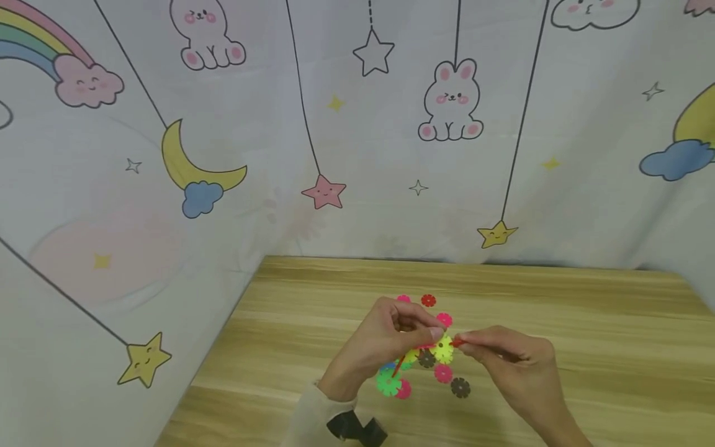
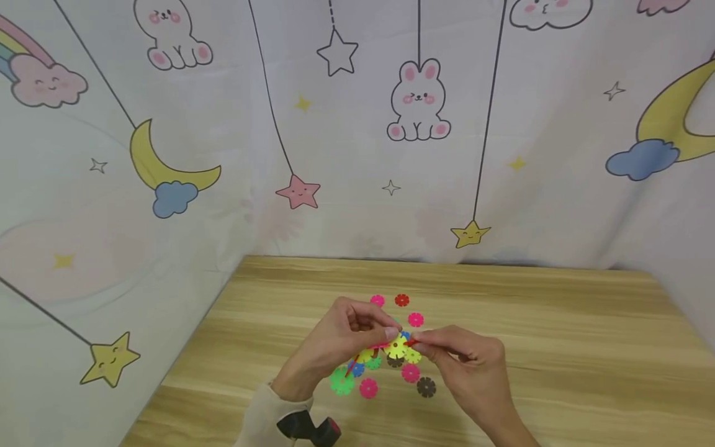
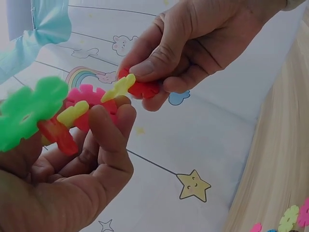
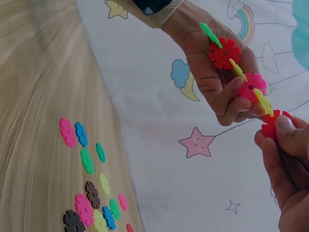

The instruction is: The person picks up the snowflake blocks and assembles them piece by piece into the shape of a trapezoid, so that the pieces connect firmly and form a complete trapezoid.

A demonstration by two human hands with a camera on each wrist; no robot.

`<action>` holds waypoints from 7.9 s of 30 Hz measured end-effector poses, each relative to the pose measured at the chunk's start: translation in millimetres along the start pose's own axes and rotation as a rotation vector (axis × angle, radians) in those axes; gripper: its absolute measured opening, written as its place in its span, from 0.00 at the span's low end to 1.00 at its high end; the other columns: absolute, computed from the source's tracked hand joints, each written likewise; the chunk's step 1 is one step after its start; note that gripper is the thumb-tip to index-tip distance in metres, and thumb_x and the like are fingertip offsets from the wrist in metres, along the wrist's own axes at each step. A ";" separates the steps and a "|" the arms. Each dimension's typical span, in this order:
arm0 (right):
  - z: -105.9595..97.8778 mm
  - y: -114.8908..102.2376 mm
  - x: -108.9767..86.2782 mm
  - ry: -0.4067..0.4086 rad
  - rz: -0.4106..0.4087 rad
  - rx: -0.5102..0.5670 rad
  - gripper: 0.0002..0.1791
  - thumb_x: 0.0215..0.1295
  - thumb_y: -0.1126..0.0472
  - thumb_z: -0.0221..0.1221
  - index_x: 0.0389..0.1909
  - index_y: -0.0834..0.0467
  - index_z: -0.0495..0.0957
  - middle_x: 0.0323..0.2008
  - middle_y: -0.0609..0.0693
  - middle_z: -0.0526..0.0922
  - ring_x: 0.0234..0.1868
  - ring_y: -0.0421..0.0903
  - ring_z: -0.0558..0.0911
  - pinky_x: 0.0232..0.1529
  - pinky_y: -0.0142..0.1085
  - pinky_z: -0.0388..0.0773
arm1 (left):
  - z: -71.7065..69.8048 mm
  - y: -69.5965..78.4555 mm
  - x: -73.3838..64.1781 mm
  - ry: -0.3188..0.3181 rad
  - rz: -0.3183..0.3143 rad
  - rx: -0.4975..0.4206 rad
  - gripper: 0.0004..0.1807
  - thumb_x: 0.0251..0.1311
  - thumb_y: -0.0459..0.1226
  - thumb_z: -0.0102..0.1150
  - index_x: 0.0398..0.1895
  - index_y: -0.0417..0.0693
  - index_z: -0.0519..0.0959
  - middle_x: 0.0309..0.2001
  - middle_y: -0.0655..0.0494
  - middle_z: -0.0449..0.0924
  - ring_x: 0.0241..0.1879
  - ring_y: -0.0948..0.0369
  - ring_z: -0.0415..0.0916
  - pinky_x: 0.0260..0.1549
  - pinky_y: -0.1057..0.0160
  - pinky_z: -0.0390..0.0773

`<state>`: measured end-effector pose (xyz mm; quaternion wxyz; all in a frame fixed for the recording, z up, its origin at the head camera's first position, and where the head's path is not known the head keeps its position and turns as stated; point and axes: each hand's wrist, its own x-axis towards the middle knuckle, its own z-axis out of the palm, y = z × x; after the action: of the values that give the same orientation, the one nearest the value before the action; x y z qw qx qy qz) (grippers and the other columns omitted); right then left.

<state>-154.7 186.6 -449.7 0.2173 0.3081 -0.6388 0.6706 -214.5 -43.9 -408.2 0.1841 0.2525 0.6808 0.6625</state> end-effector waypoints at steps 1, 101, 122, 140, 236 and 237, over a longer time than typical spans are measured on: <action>0.3 -0.3 -0.1 0.004 -0.001 -0.012 0.21 0.54 0.93 0.62 0.46 0.73 0.88 0.43 0.53 0.95 0.45 0.43 0.94 0.45 0.35 0.90 | 0.6 -0.7 0.0 -0.001 0.012 0.002 0.09 0.68 0.32 0.70 0.43 0.32 0.89 0.34 0.55 0.91 0.31 0.67 0.82 0.33 0.71 0.81; -22.7 25.1 -13.8 0.038 0.650 -0.109 0.19 0.73 0.66 0.67 0.59 0.74 0.82 0.39 0.45 0.95 0.39 0.44 0.95 0.39 0.39 0.91 | -15.7 1.0 1.3 -0.083 -0.122 0.033 0.21 0.74 0.39 0.65 0.68 0.58 0.79 0.35 0.56 0.88 0.29 0.61 0.79 0.34 0.65 0.78; -9.1 1.8 8.9 -0.062 0.427 0.085 0.12 0.74 0.76 0.60 0.52 0.68 0.86 0.35 0.46 0.94 0.32 0.42 0.92 0.35 0.35 0.89 | -11.4 0.7 1.2 -0.151 -0.129 -0.020 0.23 0.73 0.37 0.67 0.68 0.60 0.77 0.33 0.60 0.89 0.27 0.63 0.86 0.31 0.66 0.82; -8.1 0.8 18.5 -0.188 0.437 -0.020 0.10 0.74 0.73 0.62 0.51 0.66 0.86 0.37 0.43 0.94 0.32 0.43 0.92 0.36 0.36 0.87 | -7.7 -0.2 -0.4 -0.125 -0.053 0.027 0.28 0.68 0.31 0.71 0.68 0.57 0.77 0.30 0.40 0.86 0.25 0.63 0.87 0.34 0.63 0.87; -10.0 35.1 9.1 0.162 0.563 -0.048 0.07 0.67 0.72 0.71 0.44 0.67 0.89 0.33 0.39 0.93 0.35 0.35 0.89 0.40 0.30 0.87 | -6.7 -4.6 5.9 0.115 -0.058 0.092 0.13 0.72 0.36 0.69 0.55 0.43 0.89 0.51 0.47 0.93 0.43 0.60 0.91 0.43 0.69 0.87; -10.0 33.4 9.7 0.163 0.558 -0.038 0.07 0.67 0.73 0.70 0.44 0.67 0.90 0.33 0.39 0.93 0.35 0.35 0.89 0.40 0.30 0.87 | -6.7 -4.7 5.9 0.116 -0.059 0.092 0.13 0.72 0.36 0.69 0.55 0.42 0.89 0.51 0.47 0.93 0.44 0.57 0.91 0.43 0.69 0.87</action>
<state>-185.9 192.6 -467.1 0.0809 0.0613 -0.6916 0.7151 -223.6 -45.9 -412.0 0.1523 0.2019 0.7270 0.6383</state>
